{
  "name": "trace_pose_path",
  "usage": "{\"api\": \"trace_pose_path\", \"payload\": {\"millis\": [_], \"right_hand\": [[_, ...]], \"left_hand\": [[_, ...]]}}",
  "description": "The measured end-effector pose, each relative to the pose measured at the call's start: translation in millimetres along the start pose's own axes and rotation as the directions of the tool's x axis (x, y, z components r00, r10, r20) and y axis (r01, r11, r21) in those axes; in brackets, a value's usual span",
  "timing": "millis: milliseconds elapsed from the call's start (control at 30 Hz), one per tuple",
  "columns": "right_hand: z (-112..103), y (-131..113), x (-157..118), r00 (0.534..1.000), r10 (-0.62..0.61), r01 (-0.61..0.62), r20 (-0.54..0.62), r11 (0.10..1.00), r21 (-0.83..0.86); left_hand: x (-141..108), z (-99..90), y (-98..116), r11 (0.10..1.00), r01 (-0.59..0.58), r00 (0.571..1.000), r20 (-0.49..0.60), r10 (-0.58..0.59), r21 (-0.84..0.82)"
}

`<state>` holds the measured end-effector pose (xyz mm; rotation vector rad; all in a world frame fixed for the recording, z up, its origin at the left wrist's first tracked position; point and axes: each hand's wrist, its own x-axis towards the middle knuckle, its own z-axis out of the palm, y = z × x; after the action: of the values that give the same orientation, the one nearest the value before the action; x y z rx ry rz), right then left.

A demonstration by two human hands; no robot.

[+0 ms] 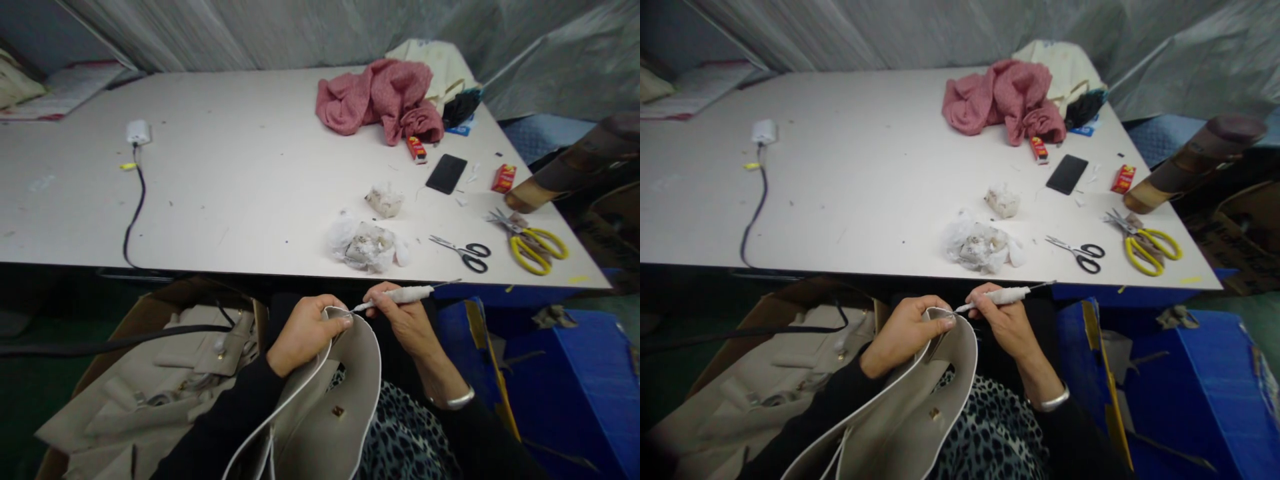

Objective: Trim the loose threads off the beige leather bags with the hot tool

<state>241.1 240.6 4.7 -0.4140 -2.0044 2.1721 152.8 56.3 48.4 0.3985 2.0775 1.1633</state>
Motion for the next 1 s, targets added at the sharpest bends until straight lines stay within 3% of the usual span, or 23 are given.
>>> {"api": "trace_pose_path", "payload": {"millis": [200, 433, 700, 800, 900, 1000], "right_hand": [[-8, -5, -3, 0.996, -0.017, 0.023, 0.092, 0.998, -0.064], [-16, -16, 6, 0.968, -0.046, 0.113, 0.247, 0.957, -0.267], [-14, -6, -6, 0.958, -0.073, 0.132, 0.276, 0.970, -0.202], [-12, 4, -14, 0.976, -0.085, 0.113, 0.200, 0.985, -0.132], [-13, 10, -11, 0.992, -0.129, 0.127, -0.011, 0.986, -0.105], [-16, 9, 3, 0.934, -0.212, 0.168, -0.287, 0.971, -0.169]], "left_hand": [[-5, 4.8, 2, 0.999, -0.023, 1.000, 0.010, 0.023, -0.028], [-5, 13.0, -6, 0.989, 0.006, 0.999, 0.053, 0.002, -0.151], [-3, 20.2, -18, 0.919, 0.122, 0.990, 0.109, -0.087, -0.376], [-1, 20.3, -20, 0.893, 0.153, 0.987, 0.115, -0.115, -0.423], [0, 17.6, -21, 0.889, 0.149, 0.988, 0.102, -0.115, -0.433], [-1, 12.7, -21, 0.904, 0.130, 0.991, 0.090, -0.102, -0.407]]}}
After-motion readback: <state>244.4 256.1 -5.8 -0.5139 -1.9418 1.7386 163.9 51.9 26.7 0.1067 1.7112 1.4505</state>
